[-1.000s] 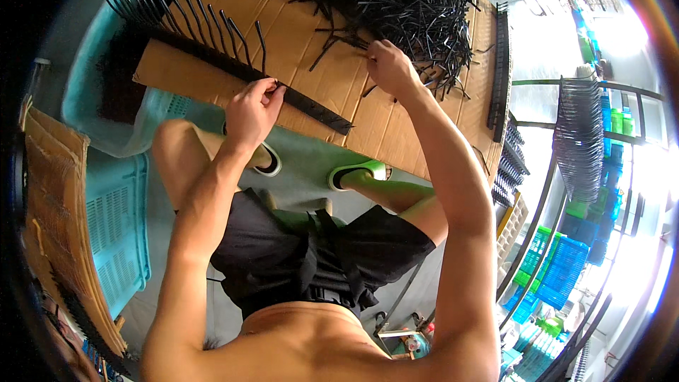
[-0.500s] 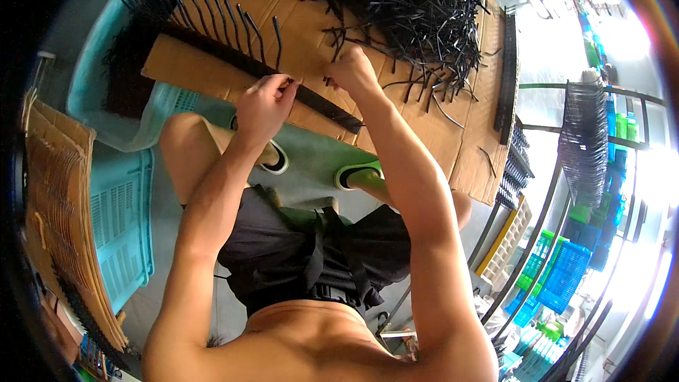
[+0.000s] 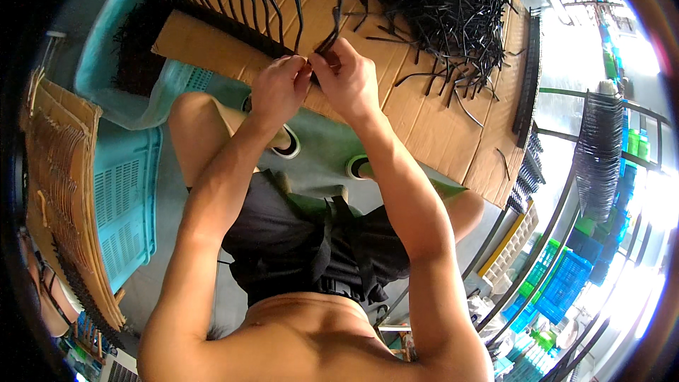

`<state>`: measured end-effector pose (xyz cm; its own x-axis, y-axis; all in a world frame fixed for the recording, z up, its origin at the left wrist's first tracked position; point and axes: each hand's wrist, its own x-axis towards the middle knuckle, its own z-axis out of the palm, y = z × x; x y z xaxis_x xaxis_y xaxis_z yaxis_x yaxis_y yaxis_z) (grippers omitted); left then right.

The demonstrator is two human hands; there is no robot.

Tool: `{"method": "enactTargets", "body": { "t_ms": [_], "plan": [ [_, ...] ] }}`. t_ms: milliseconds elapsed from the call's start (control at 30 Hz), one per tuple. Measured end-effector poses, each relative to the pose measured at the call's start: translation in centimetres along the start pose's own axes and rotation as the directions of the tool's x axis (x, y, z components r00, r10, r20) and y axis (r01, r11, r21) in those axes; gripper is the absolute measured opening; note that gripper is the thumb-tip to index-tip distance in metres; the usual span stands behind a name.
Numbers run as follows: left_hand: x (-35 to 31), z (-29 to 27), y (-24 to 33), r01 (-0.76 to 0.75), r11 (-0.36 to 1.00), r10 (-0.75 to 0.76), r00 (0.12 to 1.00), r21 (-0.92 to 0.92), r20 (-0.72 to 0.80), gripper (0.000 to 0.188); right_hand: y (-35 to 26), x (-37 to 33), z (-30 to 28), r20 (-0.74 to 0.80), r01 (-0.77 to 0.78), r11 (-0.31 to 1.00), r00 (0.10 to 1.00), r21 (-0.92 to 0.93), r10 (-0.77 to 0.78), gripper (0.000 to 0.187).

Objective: The person inserts black bristle-like pieces into a long black broom head by hand, one at a time, while seated at a workbench. Completed broom heads are placed on a nearby rack.

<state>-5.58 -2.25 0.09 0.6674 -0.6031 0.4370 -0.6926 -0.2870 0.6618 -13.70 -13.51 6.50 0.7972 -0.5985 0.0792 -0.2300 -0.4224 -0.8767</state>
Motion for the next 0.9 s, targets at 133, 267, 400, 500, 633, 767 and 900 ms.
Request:
{"method": "enactTargets", "body": {
  "t_ms": [133, 267, 400, 500, 633, 767, 900],
  "plan": [
    [0.0, 0.0, 0.0, 0.008, 1.0, -0.008, 1.0, 0.011, 0.009, 0.009, 0.3, -0.1, 0.0, -0.02, 0.033, 0.999, 0.999, -0.007, -0.033, 0.019],
    [-0.1, 0.0, 0.1, -0.005, 1.0, 0.005, 1.0, 0.001, -0.019, 0.008, 1.2, -0.2, 0.0, -0.016, -0.01, 0.999, 1.0, 0.052, 0.011, 0.019],
    [-0.1, -0.1, 0.0, -0.009, 1.0, 0.009, 1.0, 0.006, 0.0, 0.007, 0.9, -0.2, 0.0, -0.006, -0.027, 0.994, 1.0, 0.106, 0.028, 0.017],
    [0.0, 0.1, -0.2, -0.026, 1.0, 0.026, 1.0, -0.014, 0.001, 0.007, 0.8, -0.2, 0.1, 0.014, 0.085, 0.995, 0.996, -0.052, -0.085, 0.015],
    [-0.1, -0.5, -0.5, -0.06, 0.994, 0.055, 0.997, 0.09, 0.053, 0.011, 0.4, 0.4, 0.0, 0.094, 0.249, 0.906, 0.969, -0.343, -0.231, 0.013],
    [-0.5, -1.5, 1.8, 0.048, 0.997, -0.052, 0.997, 0.062, 0.062, 0.012, 1.5, -0.5, -0.8, -0.007, -0.043, 0.996, 0.999, 0.082, 0.043, 0.015],
    [-0.9, 0.6, 1.6, -0.006, 1.0, 0.007, 1.0, 0.014, -0.016, 0.012, 2.1, -1.0, -1.6, -0.054, -0.1, 0.977, 0.992, 0.186, 0.112, 0.018]
  ]
}}
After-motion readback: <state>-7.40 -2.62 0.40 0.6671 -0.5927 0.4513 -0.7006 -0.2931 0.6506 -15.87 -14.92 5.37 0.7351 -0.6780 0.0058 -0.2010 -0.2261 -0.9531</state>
